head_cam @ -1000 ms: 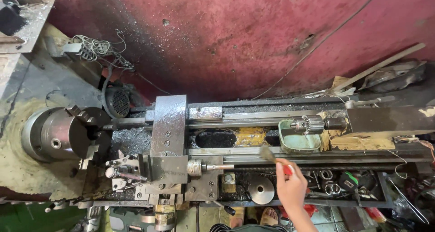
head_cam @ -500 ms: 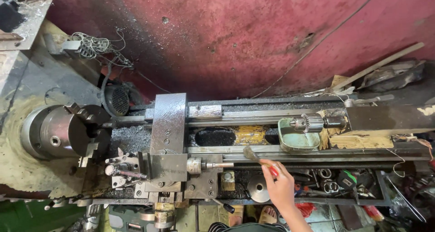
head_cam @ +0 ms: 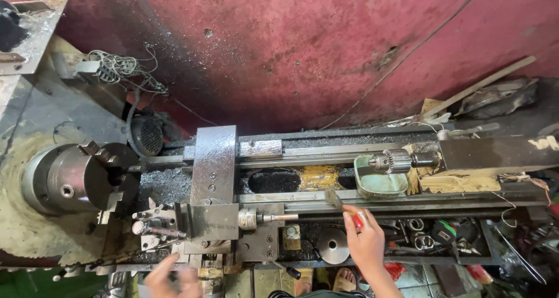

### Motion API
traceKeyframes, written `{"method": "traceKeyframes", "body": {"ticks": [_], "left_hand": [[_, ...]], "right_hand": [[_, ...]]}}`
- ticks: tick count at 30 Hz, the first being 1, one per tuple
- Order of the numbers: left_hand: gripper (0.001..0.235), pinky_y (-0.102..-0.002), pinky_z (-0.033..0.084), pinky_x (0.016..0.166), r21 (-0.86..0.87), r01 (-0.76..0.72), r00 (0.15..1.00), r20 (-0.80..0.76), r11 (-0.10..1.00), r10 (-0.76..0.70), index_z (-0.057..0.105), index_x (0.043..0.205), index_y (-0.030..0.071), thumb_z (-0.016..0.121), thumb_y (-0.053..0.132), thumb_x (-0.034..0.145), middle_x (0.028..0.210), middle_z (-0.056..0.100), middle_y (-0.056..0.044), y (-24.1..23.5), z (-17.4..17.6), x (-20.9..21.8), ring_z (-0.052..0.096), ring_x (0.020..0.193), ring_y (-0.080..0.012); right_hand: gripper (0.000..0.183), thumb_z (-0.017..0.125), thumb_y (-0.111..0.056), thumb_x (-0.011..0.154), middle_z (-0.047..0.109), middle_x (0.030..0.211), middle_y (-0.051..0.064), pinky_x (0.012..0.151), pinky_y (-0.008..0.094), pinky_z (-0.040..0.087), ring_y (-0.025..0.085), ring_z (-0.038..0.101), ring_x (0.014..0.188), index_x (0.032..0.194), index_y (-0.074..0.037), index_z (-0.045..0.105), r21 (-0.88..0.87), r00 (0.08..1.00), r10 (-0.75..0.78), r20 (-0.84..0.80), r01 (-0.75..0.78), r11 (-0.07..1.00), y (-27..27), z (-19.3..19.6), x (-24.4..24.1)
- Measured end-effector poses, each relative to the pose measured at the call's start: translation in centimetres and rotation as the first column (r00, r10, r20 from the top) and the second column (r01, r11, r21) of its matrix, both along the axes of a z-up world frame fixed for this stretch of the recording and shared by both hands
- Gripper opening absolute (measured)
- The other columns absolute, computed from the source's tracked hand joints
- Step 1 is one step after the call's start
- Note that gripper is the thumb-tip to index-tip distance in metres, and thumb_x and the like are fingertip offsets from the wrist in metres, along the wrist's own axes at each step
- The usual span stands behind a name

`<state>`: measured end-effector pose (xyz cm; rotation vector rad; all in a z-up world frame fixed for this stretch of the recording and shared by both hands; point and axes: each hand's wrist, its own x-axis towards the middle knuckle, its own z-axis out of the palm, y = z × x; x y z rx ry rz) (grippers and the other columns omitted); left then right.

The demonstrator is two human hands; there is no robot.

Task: Operating a manual lathe by applying lubricant with a brush and adjusting the tool position using handwheels

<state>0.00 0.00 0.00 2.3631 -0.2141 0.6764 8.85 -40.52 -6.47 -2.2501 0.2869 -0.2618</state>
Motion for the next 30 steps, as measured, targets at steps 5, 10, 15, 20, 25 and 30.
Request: {"method": "traceKeyframes", "body": {"ticks": [5, 10, 15, 20, 25, 30], "left_hand": [[0.037, -0.047, 0.051, 0.099, 0.139, 0.117, 0.989, -0.111, 0.983, -0.102, 0.072, 0.115, 0.007, 0.067, 0.029, 0.087, 0.115, 0.077, -0.009, -13.2, 2.4, 10.6, 0.071, 0.109, -0.0281], [0.061, -0.051, 0.043, 0.109, 0.395, 0.414, 0.851, -0.488, 0.820, -0.195, 0.061, 0.135, 0.012, 0.079, 0.019, 0.077, 0.126, 0.069, -0.008, -16.8, -1.2, 14.5, 0.062, 0.118, -0.0273], [0.028, -0.047, 0.056, 0.075, 0.382, 0.291, 0.922, -0.356, 0.877, -0.151, 0.070, 0.115, 0.014, 0.067, 0.034, 0.096, 0.096, 0.075, -0.006, -17.0, -3.4, 15.0, 0.071, 0.082, -0.0297], [0.029, -0.046, 0.056, 0.050, 0.378, 0.205, 0.930, -0.362, 0.903, -0.060, 0.071, 0.110, 0.017, 0.066, 0.042, 0.095, 0.093, 0.076, -0.002, -17.4, -3.9, 15.0, 0.070, 0.065, -0.0330], [0.029, -0.047, 0.053, 0.048, 0.382, 0.154, 0.945, -0.326, 0.911, -0.024, 0.071, 0.106, 0.022, 0.065, 0.048, 0.094, 0.087, 0.075, 0.001, -17.4, -4.1, 14.8, 0.069, 0.062, -0.0337], [0.033, -0.041, 0.053, 0.042, 0.393, 0.157, 0.948, -0.316, 0.906, -0.028, 0.072, 0.106, 0.021, 0.061, 0.051, 0.096, 0.085, 0.076, 0.002, -17.6, -3.7, 15.1, 0.070, 0.058, -0.0277]], "right_hand": [[0.027, 0.056, -0.032, 0.097, 0.074, 0.111, -0.004, 0.065, 0.026, 0.056, 0.014, 0.070, 0.073, 0.110, -0.019, 0.076, 0.078, 0.997, 0.029, -0.072, -0.023, 0.997, 0.7, 0.7, 0.2], [0.026, 0.058, -0.033, 0.096, 0.075, 0.112, -0.008, 0.066, 0.026, 0.053, 0.013, 0.067, 0.064, 0.111, -0.024, 0.077, 0.084, 0.989, 0.019, -0.146, -0.007, 0.996, 0.8, 0.9, 0.2], [0.026, 0.057, -0.033, 0.097, 0.074, 0.107, -0.006, 0.063, 0.026, 0.050, 0.013, 0.061, 0.057, 0.111, -0.025, 0.077, 0.108, 0.989, 0.013, -0.150, 0.004, 0.994, 0.6, 0.8, 0.2], [0.025, 0.058, -0.029, 0.097, 0.075, 0.106, -0.004, 0.063, 0.026, 0.051, 0.011, 0.062, 0.062, 0.110, -0.019, 0.077, 0.154, 0.996, 0.027, -0.087, -0.014, 0.988, 0.9, 0.8, 0.6], [0.026, 0.060, -0.025, 0.096, 0.077, 0.102, 0.002, 0.064, 0.024, 0.057, 0.011, 0.068, 0.077, 0.113, -0.014, 0.076, 0.228, 0.994, 0.096, -0.049, -0.083, 0.970, 3.0, -0.1, 1.9], [0.026, 0.056, -0.030, 0.097, 0.076, 0.108, -0.003, 0.055, 0.023, 0.047, 0.008, 0.053, 0.046, 0.110, -0.020, 0.076, 0.178, 0.985, 0.134, -0.114, -0.112, 0.978, 3.7, 0.2, 1.7]]}}
